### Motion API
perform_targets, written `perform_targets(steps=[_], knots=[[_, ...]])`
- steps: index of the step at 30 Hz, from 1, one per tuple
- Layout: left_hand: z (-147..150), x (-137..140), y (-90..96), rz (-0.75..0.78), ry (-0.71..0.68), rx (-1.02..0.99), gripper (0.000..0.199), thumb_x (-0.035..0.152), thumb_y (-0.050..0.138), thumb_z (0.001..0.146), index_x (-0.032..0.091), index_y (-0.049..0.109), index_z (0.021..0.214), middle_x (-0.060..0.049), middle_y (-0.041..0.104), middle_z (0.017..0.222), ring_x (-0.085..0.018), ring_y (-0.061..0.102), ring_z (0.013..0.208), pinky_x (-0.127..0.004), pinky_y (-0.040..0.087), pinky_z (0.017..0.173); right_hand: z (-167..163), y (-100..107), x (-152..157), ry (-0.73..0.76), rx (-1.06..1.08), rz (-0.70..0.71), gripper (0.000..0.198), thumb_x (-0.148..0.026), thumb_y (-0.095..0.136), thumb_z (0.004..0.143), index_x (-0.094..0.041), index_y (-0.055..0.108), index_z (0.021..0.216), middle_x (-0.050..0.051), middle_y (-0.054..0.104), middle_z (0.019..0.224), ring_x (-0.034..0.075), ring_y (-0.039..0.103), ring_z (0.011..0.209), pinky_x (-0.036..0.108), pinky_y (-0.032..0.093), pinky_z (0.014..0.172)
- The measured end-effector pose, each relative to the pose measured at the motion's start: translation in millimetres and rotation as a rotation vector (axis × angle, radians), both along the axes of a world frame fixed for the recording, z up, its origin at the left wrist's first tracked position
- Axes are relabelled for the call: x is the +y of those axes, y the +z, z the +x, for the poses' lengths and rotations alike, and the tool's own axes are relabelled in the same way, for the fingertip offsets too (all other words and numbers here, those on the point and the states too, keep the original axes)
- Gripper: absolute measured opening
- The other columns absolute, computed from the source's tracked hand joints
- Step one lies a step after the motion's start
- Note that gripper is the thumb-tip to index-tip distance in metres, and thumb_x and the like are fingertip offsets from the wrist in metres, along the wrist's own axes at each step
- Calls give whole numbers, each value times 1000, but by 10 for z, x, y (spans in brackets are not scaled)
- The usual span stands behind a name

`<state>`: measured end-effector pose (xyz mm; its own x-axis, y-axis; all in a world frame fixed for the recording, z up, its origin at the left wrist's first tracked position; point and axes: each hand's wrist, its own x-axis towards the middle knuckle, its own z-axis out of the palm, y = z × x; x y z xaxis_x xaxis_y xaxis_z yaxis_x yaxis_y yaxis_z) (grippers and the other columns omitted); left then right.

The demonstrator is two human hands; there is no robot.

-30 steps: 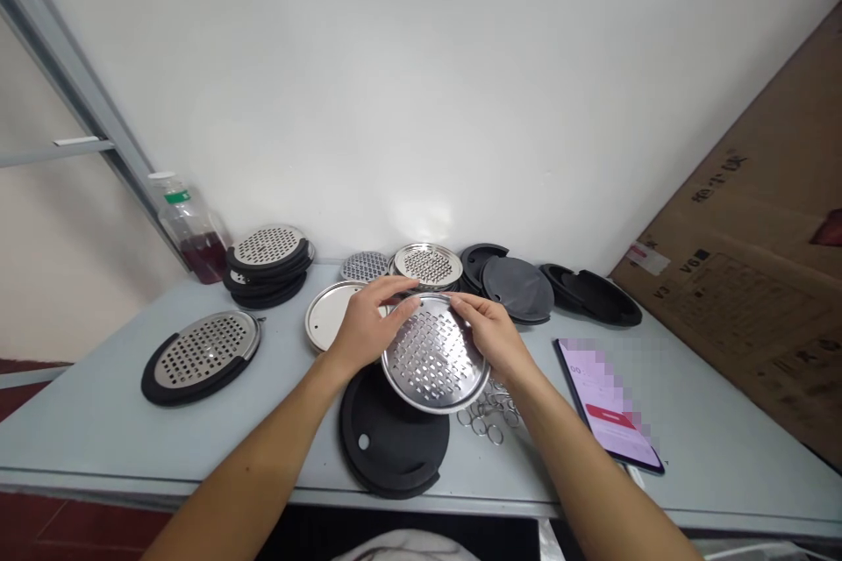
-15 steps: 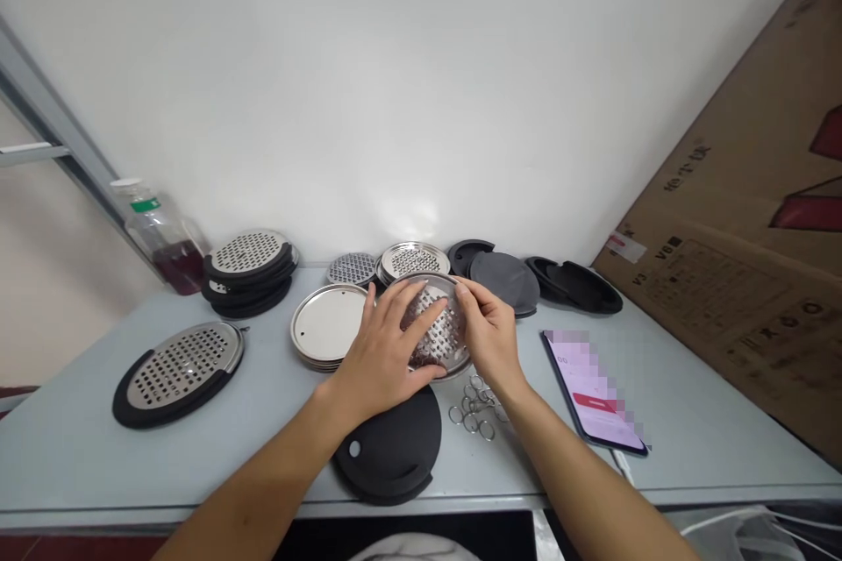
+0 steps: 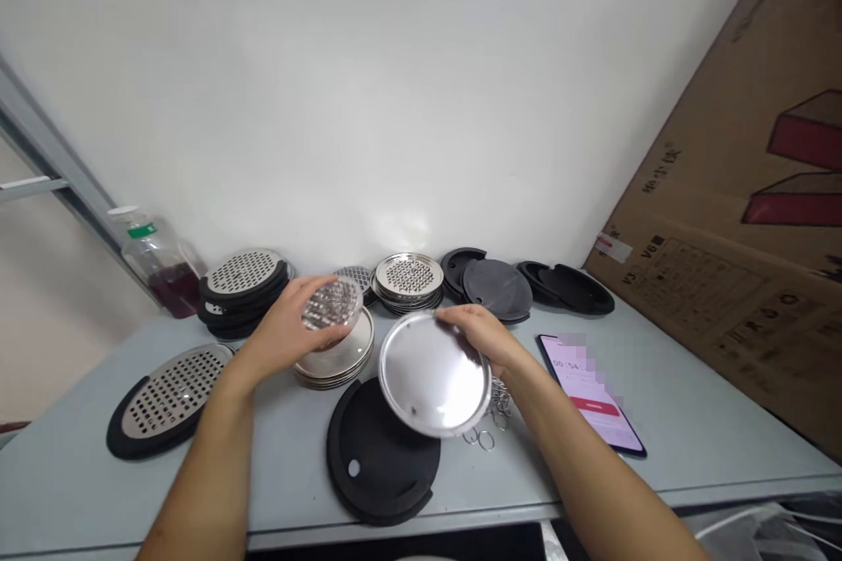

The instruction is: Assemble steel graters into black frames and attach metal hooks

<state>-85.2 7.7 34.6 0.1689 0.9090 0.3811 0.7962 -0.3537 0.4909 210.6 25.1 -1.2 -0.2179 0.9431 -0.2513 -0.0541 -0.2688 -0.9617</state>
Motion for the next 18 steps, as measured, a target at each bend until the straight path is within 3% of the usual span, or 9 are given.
perform_targets(steps=[2, 3, 5, 7, 10, 15, 18], knots=[[-164, 43, -61, -122, -36, 55, 67, 52, 74, 72, 29, 53, 131, -6, 50, 133, -29, 50, 125, -44, 36, 111, 5, 30, -35, 206, -22, -53, 25, -39, 74, 72, -17, 67, 62, 2, 66, 55, 14, 56, 45, 24, 43, 43], [-202, 48, -110, -154, -43, 77, 68, 52, 74, 71, 28, 54, 131, -6, 50, 133, -30, 50, 125, -44, 36, 111, -12, 34, -48, 241, -11, -79, 23, -38, 74, 72, -17, 67, 63, 2, 67, 57, 14, 57, 46, 24, 44, 44], [-214, 41, -215, -170, -47, 111, 69, 53, 74, 70, 28, 55, 131, -7, 50, 131, -30, 50, 124, -44, 37, 110, -68, 19, -46, 142, 57, -111, 21, -36, 73, 73, -18, 67, 65, 4, 68, 59, 16, 60, 49, 26, 48, 45], [-187, 42, -287, -148, -49, 135, 70, 53, 75, 69, 28, 55, 131, -7, 50, 131, -30, 50, 123, -43, 37, 109, -124, -16, -5, -82, 171, -106, 16, -33, 71, 75, -18, 67, 69, 5, 69, 61, 18, 63, 52, 28, 52, 48], [-168, 139, -274, -82, 4, 150, 70, 55, 71, 71, 29, 53, 134, -8, 47, 134, -31, 48, 124, -44, 37, 108, -158, -56, 116, -298, 362, -100, 8, -24, 67, 77, -17, 67, 75, 6, 70, 65, 19, 66, 60, 28, 56, 55], [-131, 661, -79, -93, 95, 190, 73, 56, 72, 69, 27, 54, 133, -11, 48, 133, -36, 44, 128, -45, 34, 108, -116, -29, 336, -329, 468, -116, 8, -20, 56, 85, -19, 60, 78, 2, 65, 61, 16, 63, 56, 26, 55, 50], [-36, 1000, -68, -206, 184, 125, 83, 59, 77, 60, 20, 55, 131, -17, 48, 133, -39, 46, 126, -44, 36, 105, -77, -15, 390, -370, 501, -128, 17, -21, 55, 88, -21, 52, 71, -5, 52, 47, 10, 46, 36, 20, 40, 30]])
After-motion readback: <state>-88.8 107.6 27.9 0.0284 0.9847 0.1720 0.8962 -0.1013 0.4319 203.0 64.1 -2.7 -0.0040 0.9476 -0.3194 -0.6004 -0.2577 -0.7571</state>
